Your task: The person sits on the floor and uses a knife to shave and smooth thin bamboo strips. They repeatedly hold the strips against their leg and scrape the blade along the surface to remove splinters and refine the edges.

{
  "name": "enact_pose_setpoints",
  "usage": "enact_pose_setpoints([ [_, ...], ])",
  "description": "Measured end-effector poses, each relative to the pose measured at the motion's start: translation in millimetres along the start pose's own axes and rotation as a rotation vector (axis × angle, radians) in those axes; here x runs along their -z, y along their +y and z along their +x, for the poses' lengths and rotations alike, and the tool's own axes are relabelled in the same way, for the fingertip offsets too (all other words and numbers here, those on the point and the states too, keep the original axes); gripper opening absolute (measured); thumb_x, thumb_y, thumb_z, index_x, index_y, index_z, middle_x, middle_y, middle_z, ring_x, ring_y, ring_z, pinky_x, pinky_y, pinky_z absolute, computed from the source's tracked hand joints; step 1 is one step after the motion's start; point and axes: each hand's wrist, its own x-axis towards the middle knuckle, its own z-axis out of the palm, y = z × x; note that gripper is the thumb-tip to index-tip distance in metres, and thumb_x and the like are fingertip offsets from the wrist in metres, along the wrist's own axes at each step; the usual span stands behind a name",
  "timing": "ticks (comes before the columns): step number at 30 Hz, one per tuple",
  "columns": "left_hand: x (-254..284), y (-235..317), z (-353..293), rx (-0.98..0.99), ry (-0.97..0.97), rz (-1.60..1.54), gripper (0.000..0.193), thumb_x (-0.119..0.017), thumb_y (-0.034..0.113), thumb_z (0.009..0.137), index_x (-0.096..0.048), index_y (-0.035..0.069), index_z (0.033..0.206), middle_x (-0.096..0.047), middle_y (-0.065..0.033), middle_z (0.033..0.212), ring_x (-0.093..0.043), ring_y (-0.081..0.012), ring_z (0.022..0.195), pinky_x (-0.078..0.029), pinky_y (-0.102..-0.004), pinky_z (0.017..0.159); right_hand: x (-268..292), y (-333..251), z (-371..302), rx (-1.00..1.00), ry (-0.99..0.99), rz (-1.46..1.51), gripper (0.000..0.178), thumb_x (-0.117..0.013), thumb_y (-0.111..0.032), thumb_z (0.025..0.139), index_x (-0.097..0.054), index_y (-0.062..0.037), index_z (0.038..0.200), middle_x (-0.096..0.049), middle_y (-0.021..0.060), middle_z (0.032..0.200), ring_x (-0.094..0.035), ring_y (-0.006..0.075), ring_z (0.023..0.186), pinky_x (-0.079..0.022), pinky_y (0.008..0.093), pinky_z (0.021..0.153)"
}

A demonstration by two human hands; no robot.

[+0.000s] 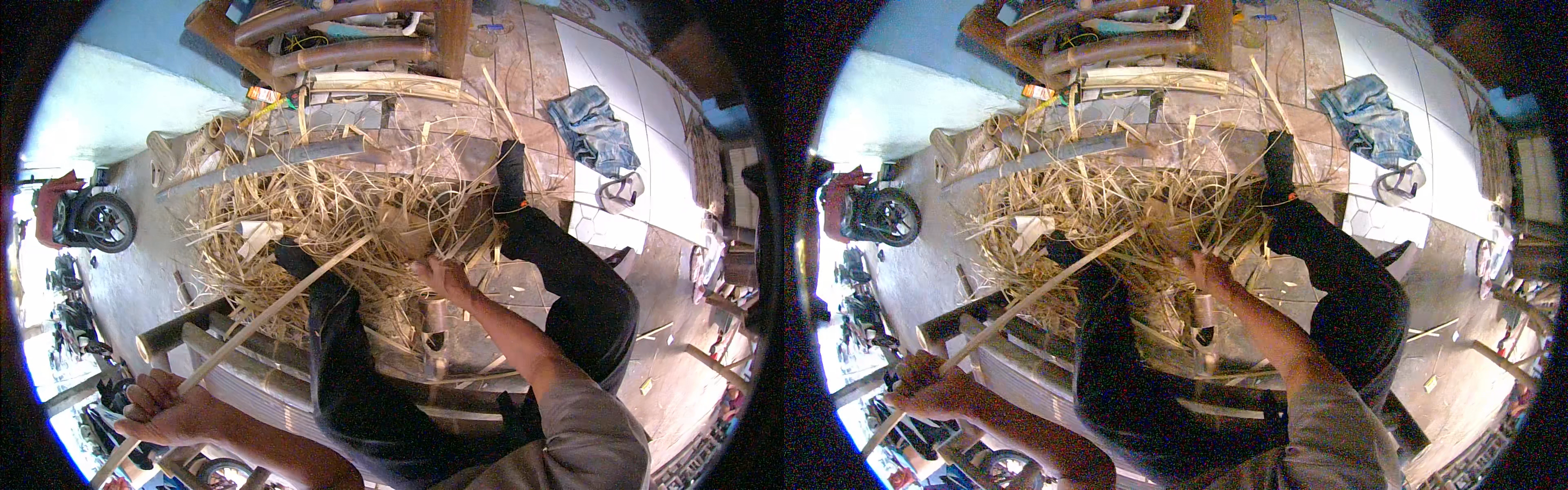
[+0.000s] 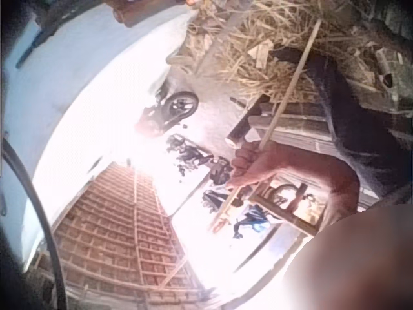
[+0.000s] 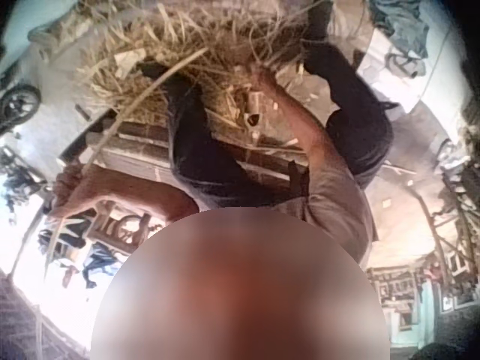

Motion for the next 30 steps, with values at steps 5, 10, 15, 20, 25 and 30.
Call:
enact_pose_setpoints([
  [5, -18.7, -6.9, -2.5, -0.075, 0.138, -0.026, 0.048, -0.041, 0.049, 0.099, -0.029, 0.016, 0.065, -0.029, 0.0026, 0.057, -0.026, -0.0109, 0.049, -0.020, -0.0275, 0.043, 15.8, 10.1, -11.8, 0.036, 0.106, 0.140, 0.053, -0.055, -0.049, 0.093, -0.062, 0.0034, 0.099, -0.065, 0.0229, 0.074, -0.065, 0.0411, 0.072, -0.051, 0.0471, 0.068],
  [10, -17.8, -8.2, -7.9, -0.133, 0.252, 0.175, 0.048, -0.038, 0.053, 0.100, -0.039, 0.013, 0.073, -0.032, 0.0013, 0.061, -0.029, -0.0116, 0.050, -0.025, -0.0266, 0.043, 50.2, -64.2, -36.1, 0.237, 0.076, 0.223, 0.052, -0.061, -0.054, 0.088, -0.058, -0.0025, 0.080, -0.061, 0.0190, 0.067, -0.063, 0.0371, 0.063, -0.051, 0.0456, 0.056],
  [15, -4.9, -4.7, -3.2, 0.006, 0.010, -0.118, 0.046, -0.041, 0.054, 0.098, -0.040, 0.018, 0.069, -0.033, 0.0036, 0.058, -0.030, -0.0120, 0.048, -0.025, -0.0261, 0.043, 56.5, -130.8, -61.2, 0.454, 0.083, 0.229, 0.049, -0.062, -0.053, 0.088, -0.061, -0.0039, 0.084, -0.063, 0.0181, 0.070, -0.063, 0.0351, 0.060, -0.051, 0.0454, 0.055],
  [20, -5.5, -10.3, -1.1, 0.017, 0.020, -0.121, 0.052, -0.038, 0.058, 0.098, -0.030, 0.018, 0.065, -0.023, 0.0040, 0.057, -0.022, -0.0101, 0.047, -0.018, -0.0262, 0.042, 45.3, -82.7, -22.5, 0.235, 0.033, 0.233, 0.051, -0.056, -0.054, 0.090, -0.062, -0.0035, 0.094, -0.063, 0.0183, 0.068, -0.061, 0.0340, 0.057, -0.051, 0.0461, 0.058],
  [25, -9.1, -13.2, 1.6, 0.011, 0.120, 0.033, 0.058, -0.041, 0.066, 0.094, -0.027, 0.018, 0.064, -0.022, 0.0040, 0.054, -0.021, -0.0089, 0.045, -0.015, -0.0252, 0.040, 25.2, -43.6, 3.9, 0.233, 0.169, 0.169, 0.056, -0.054, -0.057, 0.090, -0.067, -0.0029, 0.098, -0.067, 0.0201, 0.076, -0.067, 0.0386, 0.074, -0.050, 0.0486, 0.070],
  [30, -10.2, -10.0, -1.6, 0.046, 0.107, -0.063, 0.058, -0.035, 0.067, 0.095, -0.026, 0.018, 0.065, -0.019, 0.0045, 0.056, -0.019, -0.0087, 0.046, -0.014, -0.0254, 0.041, 51.0, -12.4, -10.8, 0.054, 0.082, 0.194, 0.065, -0.054, -0.060, 0.089, -0.065, 0.0029, 0.083, -0.064, 0.0235, 0.071, -0.065, 0.0372, 0.067, -0.050, 0.0482, 0.068],
])
